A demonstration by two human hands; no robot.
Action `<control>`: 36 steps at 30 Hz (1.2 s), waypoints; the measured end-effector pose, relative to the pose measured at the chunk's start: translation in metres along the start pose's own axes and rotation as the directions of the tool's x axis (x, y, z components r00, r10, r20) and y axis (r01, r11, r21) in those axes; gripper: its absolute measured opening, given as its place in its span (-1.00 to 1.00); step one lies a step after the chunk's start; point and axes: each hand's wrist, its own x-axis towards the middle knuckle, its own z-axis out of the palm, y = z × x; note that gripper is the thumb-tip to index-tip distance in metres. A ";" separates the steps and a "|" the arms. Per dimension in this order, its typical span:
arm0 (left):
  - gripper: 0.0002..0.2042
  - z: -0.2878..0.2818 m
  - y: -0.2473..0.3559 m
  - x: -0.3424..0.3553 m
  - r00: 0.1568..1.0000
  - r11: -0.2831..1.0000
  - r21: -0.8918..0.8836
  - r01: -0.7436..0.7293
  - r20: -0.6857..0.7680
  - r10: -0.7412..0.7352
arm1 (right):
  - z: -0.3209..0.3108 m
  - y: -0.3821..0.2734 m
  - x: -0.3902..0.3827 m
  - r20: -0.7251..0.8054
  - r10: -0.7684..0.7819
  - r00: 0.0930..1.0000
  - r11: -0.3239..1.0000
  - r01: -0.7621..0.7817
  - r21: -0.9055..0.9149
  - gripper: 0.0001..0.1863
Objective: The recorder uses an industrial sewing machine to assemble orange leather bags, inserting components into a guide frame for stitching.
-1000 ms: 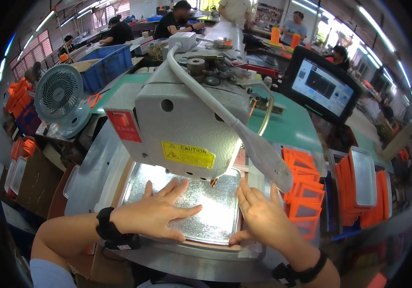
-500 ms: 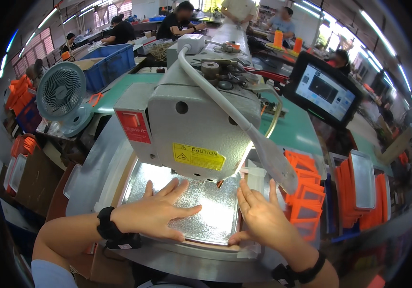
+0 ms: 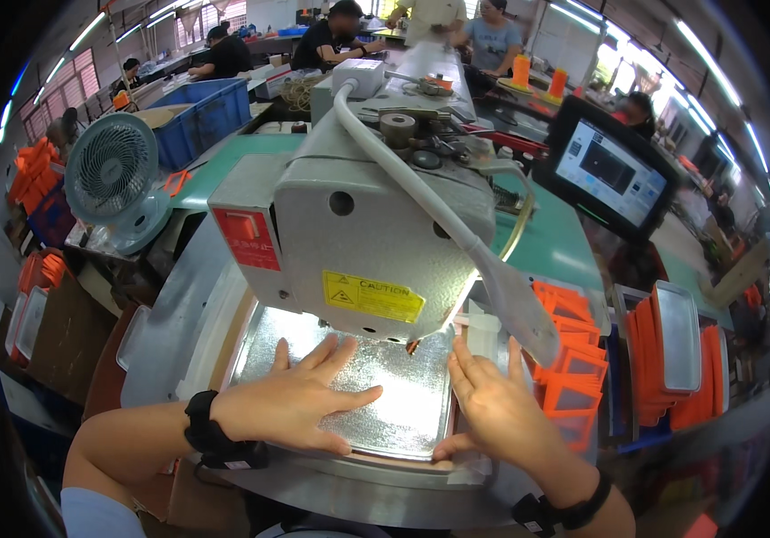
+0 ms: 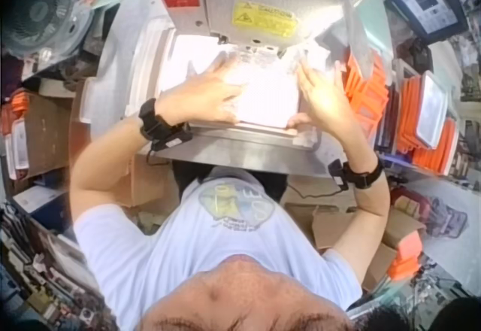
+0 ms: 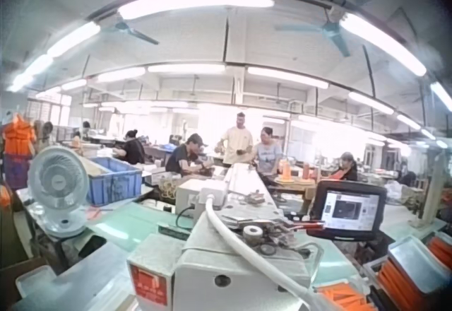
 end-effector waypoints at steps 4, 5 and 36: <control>-0.24 -0.004 -0.004 -0.004 1.000 1.000 0.002 0.016 0.019 -0.016 | 0.000 -0.003 0.003 0.009 0.005 1.000 1.000 -0.006 0.028 0.31; -0.24 -0.004 -0.006 -0.005 1.000 1.000 0.006 0.014 0.016 -0.014 | 0.000 -0.005 0.005 0.013 0.006 1.000 0.999 -0.007 0.032 0.32; -0.21 -0.022 -0.067 -0.008 0.999 0.999 0.001 0.034 0.009 -0.034 | -0.005 -0.008 0.065 0.252 0.016 0.968 0.985 -0.059 0.163 -0.13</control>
